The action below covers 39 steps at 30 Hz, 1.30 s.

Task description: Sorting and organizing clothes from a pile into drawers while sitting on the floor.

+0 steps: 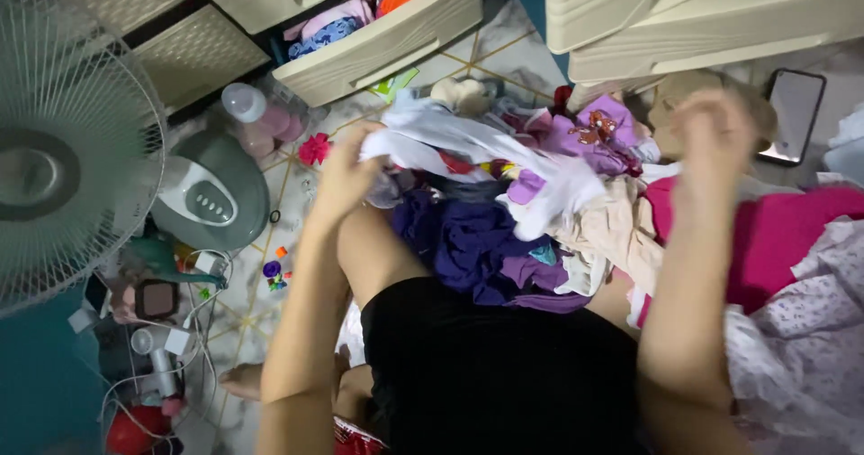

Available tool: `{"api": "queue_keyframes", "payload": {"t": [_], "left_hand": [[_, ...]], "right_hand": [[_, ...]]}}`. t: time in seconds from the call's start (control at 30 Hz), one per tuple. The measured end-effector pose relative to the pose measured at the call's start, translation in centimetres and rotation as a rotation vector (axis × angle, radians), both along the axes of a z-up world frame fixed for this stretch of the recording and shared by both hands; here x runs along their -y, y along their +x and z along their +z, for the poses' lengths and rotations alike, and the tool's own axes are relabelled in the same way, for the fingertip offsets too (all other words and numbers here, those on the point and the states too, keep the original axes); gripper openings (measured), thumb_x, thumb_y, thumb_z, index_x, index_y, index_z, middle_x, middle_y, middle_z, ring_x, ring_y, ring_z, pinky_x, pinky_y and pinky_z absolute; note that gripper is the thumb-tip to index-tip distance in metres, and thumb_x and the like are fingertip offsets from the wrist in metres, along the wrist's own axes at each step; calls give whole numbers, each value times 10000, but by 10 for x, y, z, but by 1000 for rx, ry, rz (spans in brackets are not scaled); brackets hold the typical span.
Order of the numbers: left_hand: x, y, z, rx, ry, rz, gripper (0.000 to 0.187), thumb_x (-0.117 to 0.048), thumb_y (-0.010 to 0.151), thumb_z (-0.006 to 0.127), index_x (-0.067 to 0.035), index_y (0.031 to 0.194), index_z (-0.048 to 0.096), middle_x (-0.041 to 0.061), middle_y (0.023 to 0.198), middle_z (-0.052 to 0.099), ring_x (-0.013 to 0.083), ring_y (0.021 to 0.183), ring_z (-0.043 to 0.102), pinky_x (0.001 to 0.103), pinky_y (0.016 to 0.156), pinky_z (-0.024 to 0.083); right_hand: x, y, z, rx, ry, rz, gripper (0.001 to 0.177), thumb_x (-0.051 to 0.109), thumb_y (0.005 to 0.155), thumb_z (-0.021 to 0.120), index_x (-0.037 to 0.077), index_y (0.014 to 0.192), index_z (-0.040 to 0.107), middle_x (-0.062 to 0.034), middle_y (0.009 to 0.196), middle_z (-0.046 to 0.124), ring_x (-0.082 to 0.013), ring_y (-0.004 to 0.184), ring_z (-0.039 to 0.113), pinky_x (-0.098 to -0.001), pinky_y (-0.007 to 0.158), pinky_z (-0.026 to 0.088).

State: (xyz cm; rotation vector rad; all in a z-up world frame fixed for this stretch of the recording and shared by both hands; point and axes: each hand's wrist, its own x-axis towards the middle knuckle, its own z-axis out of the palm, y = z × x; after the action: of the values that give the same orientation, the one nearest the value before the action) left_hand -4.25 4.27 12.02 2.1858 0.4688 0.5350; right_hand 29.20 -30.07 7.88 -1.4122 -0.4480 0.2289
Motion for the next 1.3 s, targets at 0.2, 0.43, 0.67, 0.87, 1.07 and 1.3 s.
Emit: {"api": "queue_keyframes", "payload": {"t": [0.2,0.43,0.67,0.87,1.07,1.3], "left_hand": [[56,22,75,174,-480,-240,396,50,861,632,-58,1238,578,6,1141,591,123,1088,568,263,971,454],[100,35,124,179,-620,-553,544,48,791,765,-62,1279,553,-11,1212,576,116,1157,563,265,1027,461],[75,16,91,121,-749,-477,371,-65,945,814,-21,1258,621,24,1167,638,103,1088,586,275,1003,477],[92,26,122,-237,-402,-788,599,-261,899,820,-49,1381,533,73,1068,639,119,930,594,256,754,487],[95,55,31,-554,-262,-867,750,-336,876,750,-84,1489,399,89,1359,606,241,895,737,349,777,587],[100,81,-8,15,184,-485,570,-149,682,856,-117,1199,620,194,1213,613,404,1109,600,450,927,491]], "right_hand": [[-37,-73,89,501,-108,236,386,51,873,782,-3,1221,624,-123,1222,639,-263,1085,620,-363,952,510],[-54,-84,27,539,-290,217,477,-158,730,611,1,1173,685,-143,1119,708,-286,1091,700,-356,953,538],[17,-44,76,602,-212,-32,170,-170,881,654,-9,923,619,-98,925,562,-190,862,557,-260,712,442],[62,-62,82,743,-352,174,204,-162,795,613,2,887,534,-100,919,565,-229,908,602,-311,820,471],[75,-68,71,498,-984,491,334,-62,659,688,65,965,731,-123,1045,639,-310,1015,636,-367,877,512],[1,-91,106,599,-797,628,656,289,698,844,56,1279,646,-198,1362,555,-370,1258,528,-427,1012,441]]}}
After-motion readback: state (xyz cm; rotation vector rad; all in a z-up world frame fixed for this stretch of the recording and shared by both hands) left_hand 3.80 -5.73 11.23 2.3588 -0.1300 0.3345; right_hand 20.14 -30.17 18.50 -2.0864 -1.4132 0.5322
